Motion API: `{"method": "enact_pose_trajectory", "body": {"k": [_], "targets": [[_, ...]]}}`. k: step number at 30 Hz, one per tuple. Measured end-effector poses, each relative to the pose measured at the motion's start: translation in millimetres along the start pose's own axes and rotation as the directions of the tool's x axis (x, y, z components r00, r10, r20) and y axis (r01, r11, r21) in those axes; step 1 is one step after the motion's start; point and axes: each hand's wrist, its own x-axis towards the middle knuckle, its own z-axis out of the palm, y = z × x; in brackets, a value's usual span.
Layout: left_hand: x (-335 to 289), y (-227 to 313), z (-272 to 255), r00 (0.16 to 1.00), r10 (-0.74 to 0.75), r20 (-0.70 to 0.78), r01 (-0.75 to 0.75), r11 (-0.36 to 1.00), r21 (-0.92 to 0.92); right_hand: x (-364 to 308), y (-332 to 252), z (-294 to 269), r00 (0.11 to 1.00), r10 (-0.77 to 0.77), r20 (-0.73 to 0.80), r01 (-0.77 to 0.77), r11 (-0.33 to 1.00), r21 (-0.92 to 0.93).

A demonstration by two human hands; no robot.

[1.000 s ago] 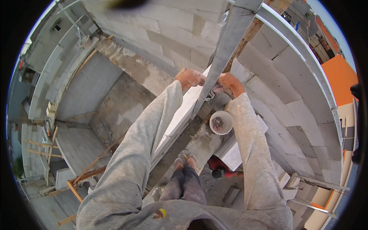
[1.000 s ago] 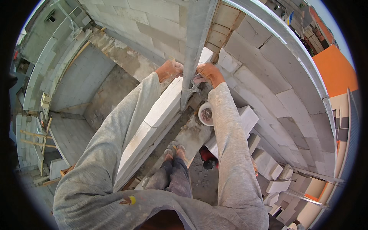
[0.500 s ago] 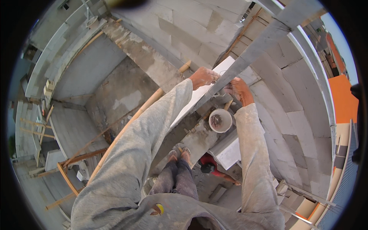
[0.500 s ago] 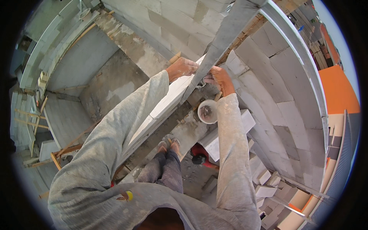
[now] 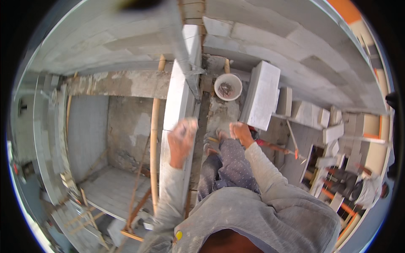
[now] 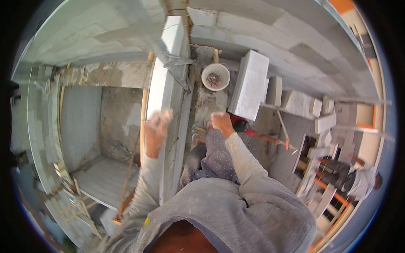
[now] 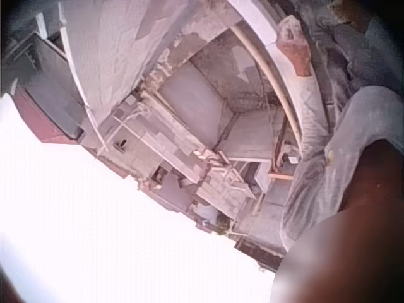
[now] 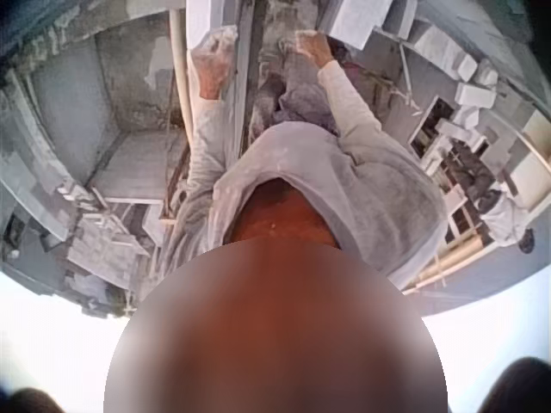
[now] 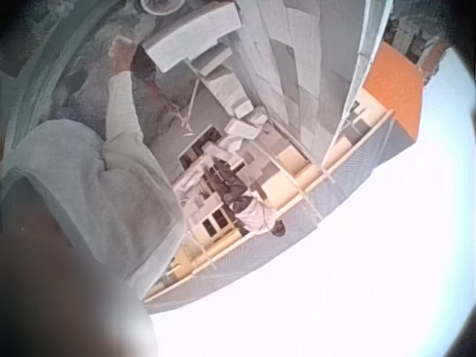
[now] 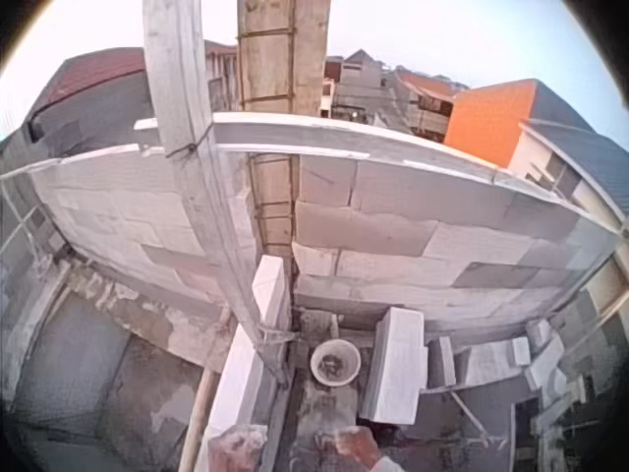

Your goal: The person scoops mortar from a bucket with a trowel and applies it to a wall. They then lift and place white rectangular blocks onto the mortar, aligning them with a string line and tapping them into position.

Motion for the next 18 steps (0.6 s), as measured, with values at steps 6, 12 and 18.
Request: {"method": "enact_pose_trajectory", "body": {"k": [6,12,18], "targets": [[-138,-81,28,0.792,-0.445,0.417,0.321,0.885,0.336,-79,132,-25,0.975,0.218,-0.04,-0.219,0.921,-0.323],[-190,-137,45,0.373,-0.765,0.525,0.457,0.644,0.613,-21,84,-94,0.957,0.267,0.111,-0.269,0.963,-0.001],[-246,-146,93,0.362,-0.919,0.158,0.866,0.394,0.309,92,34,-180,0.885,0.324,0.334,-0.04,0.768,-0.639]]}}
